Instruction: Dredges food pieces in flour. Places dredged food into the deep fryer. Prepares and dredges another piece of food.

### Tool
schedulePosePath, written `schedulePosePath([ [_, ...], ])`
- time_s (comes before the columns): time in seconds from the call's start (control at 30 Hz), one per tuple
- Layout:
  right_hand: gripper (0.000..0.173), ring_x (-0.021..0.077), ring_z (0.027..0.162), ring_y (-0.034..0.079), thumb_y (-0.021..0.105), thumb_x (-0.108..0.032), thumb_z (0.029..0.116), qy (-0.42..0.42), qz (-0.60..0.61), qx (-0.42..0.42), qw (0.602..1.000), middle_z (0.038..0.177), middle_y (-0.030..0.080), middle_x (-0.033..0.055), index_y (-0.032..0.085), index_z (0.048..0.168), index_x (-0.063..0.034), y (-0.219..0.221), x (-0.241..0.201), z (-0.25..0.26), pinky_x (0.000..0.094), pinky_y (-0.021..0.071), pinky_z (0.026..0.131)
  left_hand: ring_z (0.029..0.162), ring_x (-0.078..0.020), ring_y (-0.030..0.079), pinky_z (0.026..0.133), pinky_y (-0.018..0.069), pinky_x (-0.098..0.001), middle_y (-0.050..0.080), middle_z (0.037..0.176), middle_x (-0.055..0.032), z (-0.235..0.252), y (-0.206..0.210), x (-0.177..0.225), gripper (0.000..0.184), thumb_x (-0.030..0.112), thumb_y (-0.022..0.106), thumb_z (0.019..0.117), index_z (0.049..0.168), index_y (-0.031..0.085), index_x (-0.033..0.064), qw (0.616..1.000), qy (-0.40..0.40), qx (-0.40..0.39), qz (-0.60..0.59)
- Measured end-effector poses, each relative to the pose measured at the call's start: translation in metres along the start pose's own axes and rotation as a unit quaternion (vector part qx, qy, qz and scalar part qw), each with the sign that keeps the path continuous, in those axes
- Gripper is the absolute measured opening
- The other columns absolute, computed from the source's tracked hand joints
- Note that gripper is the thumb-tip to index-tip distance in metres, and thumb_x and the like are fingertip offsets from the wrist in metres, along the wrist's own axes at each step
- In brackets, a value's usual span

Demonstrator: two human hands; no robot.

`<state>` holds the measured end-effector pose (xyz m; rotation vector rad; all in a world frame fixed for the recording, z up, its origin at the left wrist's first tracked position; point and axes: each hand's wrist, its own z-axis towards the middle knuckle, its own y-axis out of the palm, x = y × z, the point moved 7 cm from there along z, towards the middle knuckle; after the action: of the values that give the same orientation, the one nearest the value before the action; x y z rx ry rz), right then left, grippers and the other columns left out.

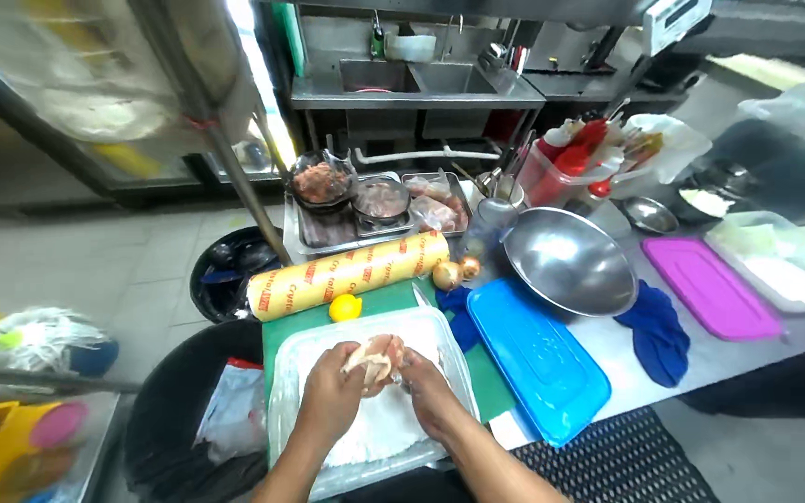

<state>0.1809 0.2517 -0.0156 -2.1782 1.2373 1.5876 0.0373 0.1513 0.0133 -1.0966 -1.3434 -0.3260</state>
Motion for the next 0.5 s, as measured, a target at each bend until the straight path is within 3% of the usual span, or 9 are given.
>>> schedulePosePath([
  [0.07,0.044,0.0153,0.112,0.066,0.063,-0.011,0.0961,-0.02,-0.036,-0.044,0.998,0.125,0.068,0.0095,0.055,0.139,0.0001,0.005,-0.002,0.0,0.035,0.0556,0.099,0.091,-0.011,0.072,0.082,0.0632,-0.0374,0.074,0.104,0.0003,-0.007,0.003,0.007,0.026,0.021,0.061,0.0952,0.119,0.069,0.0151,1.0,0.022,0.002,0.013],
  [0.17,0.04,0.014,0.1,0.071,0.074,-0.014,0.0869,-0.027,-0.153,-0.028,0.987,0.107,0.074,0.0056,0.064,0.125,-0.0042,0.002,-0.003,0.008,0.0374,0.0603,0.09,0.086,-0.0064,0.072,0.078,0.0636,-0.0324,0.075,0.1,0.0049,-0.016,0.008,0.018,0.024,0.016,0.06,0.0945,0.117,0.069,0.0159,0.998,0.05,0.017,0.024],
  [0.27,0.036,0.0113,0.099,0.071,0.067,-0.011,0.0873,-0.059,-0.213,-0.027,0.975,0.106,0.074,0.0029,0.068,0.123,-0.008,0.001,-0.011,0.014,0.0367,0.0599,0.089,0.078,-0.0077,0.071,0.069,0.0627,-0.0321,0.075,0.093,0.0042,-0.019,0.005,0.016,0.024,0.014,0.058,0.0924,0.114,0.069,0.0147,0.997,0.051,0.061,0.012],
  [0.37,0.039,0.0104,0.107,0.07,0.064,-0.01,0.0909,-0.06,-0.215,-0.053,0.973,0.115,0.074,0.0024,0.067,0.13,-0.0091,0.004,-0.011,0.015,0.0361,0.0587,0.096,0.064,-0.013,0.07,0.056,0.0608,-0.0345,0.074,0.084,-0.0012,-0.018,-0.004,0.008,0.023,0.012,0.059,0.0934,0.115,0.067,0.0098,0.996,0.009,0.088,-0.023],
  [0.5,0.037,0.0141,0.106,0.07,0.058,0.001,0.0913,-0.032,-0.089,-0.082,0.992,0.116,0.074,0.0071,0.067,0.127,-0.0033,0.002,-0.004,0.012,0.0365,0.0589,0.095,0.061,-0.0155,0.068,0.052,0.0585,-0.0352,0.073,0.081,-0.0045,-0.009,-0.017,-0.006,0.024,0.011,0.059,0.0946,0.116,0.067,0.0054,0.993,-0.036,0.096,-0.051],
])
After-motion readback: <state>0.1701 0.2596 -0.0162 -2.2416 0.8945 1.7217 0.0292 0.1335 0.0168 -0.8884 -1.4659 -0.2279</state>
